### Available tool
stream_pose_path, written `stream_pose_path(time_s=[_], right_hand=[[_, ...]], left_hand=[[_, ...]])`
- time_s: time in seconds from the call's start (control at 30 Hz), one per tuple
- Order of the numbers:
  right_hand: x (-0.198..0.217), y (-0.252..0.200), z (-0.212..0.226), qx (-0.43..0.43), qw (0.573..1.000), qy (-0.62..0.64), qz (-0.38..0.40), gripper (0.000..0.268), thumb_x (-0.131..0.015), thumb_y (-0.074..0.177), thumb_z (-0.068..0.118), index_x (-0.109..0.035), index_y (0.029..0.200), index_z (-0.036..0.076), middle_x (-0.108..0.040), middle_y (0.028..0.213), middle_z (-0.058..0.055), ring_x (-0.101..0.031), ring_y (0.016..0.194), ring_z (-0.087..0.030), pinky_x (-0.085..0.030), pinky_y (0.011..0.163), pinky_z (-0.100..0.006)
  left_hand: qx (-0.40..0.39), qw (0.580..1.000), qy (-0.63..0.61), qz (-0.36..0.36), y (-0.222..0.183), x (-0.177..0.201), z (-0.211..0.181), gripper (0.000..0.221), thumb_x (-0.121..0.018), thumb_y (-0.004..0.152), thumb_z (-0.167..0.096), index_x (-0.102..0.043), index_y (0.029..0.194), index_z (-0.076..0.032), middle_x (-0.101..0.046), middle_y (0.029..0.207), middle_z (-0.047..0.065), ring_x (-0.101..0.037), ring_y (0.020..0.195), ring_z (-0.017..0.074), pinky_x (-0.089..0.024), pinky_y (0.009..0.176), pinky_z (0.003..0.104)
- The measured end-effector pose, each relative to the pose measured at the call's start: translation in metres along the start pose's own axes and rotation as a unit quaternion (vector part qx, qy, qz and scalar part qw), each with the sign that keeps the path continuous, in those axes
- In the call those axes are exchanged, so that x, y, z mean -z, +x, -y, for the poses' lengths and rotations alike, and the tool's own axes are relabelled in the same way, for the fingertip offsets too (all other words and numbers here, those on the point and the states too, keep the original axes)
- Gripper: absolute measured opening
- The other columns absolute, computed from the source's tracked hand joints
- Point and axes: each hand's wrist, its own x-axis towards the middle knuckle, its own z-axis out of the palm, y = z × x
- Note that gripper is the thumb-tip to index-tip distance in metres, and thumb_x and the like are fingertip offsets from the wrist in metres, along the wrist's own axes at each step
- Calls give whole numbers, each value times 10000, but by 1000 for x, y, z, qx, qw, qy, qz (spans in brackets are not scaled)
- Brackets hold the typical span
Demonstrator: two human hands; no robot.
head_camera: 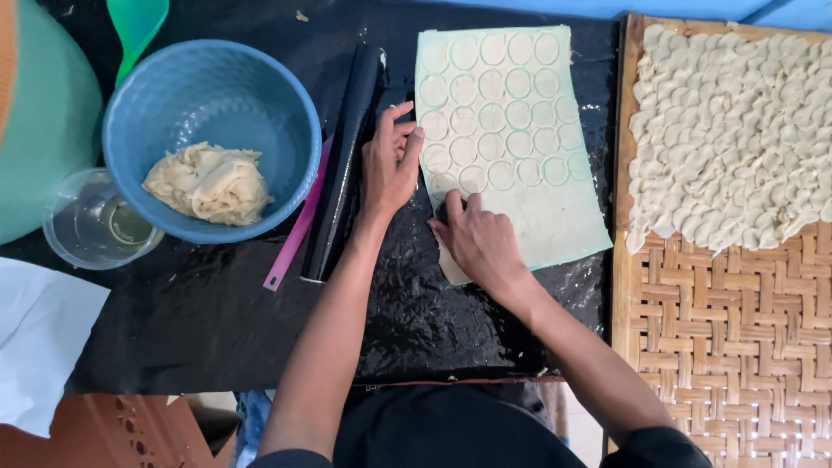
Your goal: Rolling out dough and using a circular cutter to make pastry discs on a production floor.
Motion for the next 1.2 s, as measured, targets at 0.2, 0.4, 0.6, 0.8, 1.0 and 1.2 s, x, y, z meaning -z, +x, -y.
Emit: stream_pose_path(time_s=[0.2,0.4,0.6,0.8,1.0,1.2], right_hand=[[-4,2,3,-32,999,4,-10,530,-519,1035,501,-475,1156,-13,-642,847,-200,-695,583,-342,-550,483,-429],[10,-9,-22,-20,994,109,-6,505,-505,1049,485,-452,1164,-4,-653,923,-223,-686,688,-442,-540,574,-523],[34,-40,-4,-49,990,133,21,514,-542,1003,460,-450,1230,9,-643,990,-238,-692,696,-462,-538,577,-544],[11,-35,2,-53,997,41,48,513,-544,1016,502,-480,1162,14,-637,928,-196,-711,673,-391,-553,545,-488],[-5,-38,-3,-30,999,-17,14,533,-526,1033,504,-484,1163,-11,-629,855,-186,-702,580,-312,-544,469,-410],[-7,-38,11,-50,998,-28,26,510,-512,1036,510,-486,1129,10,-628,855,-181,-701,574,-306,-549,458,-406]], left_hand=[[5,1000,14,-3,1,-1,-1,352,-615,1038,-140,-547,1363,-24,-760,1059,164,-701,734,143,-550,629,278],[-6,1000,6,-12,0,-2,3,323,-614,1043,-139,-562,1340,-20,-769,1016,147,-679,722,141,-543,645,286],[-6,1000,-2,-4,0,-1,2,319,-609,1057,-149,-560,1345,-23,-763,1006,142,-701,757,154,-551,658,288],[-13,1000,-9,-6,-1,-1,5,330,-604,1061,-154,-545,1356,-19,-764,1041,142,-717,781,154,-568,664,288],[-7,1000,3,-9,1,-2,3,329,-600,1062,-162,-548,1353,-19,-772,1011,132,-687,711,139,-542,625,278],[-4,1000,0,-8,0,-3,9,310,-600,1067,-148,-556,1345,-18,-765,966,123,-688,714,128,-545,644,274]])
